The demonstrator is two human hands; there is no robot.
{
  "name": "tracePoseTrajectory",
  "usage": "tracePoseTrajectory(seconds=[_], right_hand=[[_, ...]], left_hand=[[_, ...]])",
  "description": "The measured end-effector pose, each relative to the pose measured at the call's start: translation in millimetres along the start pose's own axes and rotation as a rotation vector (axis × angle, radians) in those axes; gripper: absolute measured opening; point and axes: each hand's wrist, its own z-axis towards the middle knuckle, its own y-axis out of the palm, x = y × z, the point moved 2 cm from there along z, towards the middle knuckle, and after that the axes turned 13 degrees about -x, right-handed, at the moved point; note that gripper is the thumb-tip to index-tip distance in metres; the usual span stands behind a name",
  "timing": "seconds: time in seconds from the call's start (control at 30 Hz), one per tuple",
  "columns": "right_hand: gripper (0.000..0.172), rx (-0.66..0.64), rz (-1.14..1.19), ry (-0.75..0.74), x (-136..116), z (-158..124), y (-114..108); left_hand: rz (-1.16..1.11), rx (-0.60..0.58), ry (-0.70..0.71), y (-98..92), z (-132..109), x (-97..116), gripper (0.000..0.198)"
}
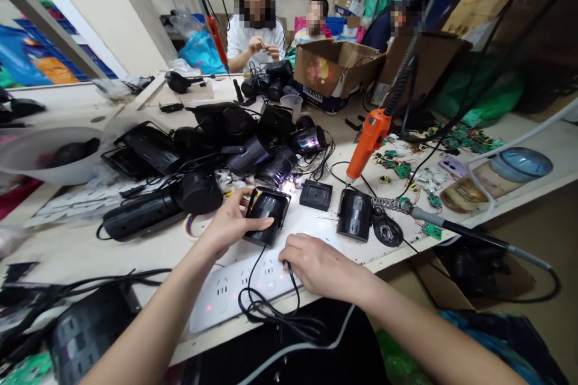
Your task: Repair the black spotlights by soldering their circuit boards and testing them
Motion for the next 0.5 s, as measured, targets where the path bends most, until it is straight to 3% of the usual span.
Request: tracePoseTrajectory(seconds=[0.27, 0.5], right_hand=[[0.004, 0.062, -0.031, 0.159, -6.5, -1.2, 6.8], [0.007, 0.098, -0.180, 0.143, -11.9, -1.3, 10.7]], left_hand=[[0.031, -0.025, -0.035, -2.7, -0.8, 0.1, 0.087], [0.185, -0.089, -0.060, -3.7, 2.2, 6.9, 0.082]])
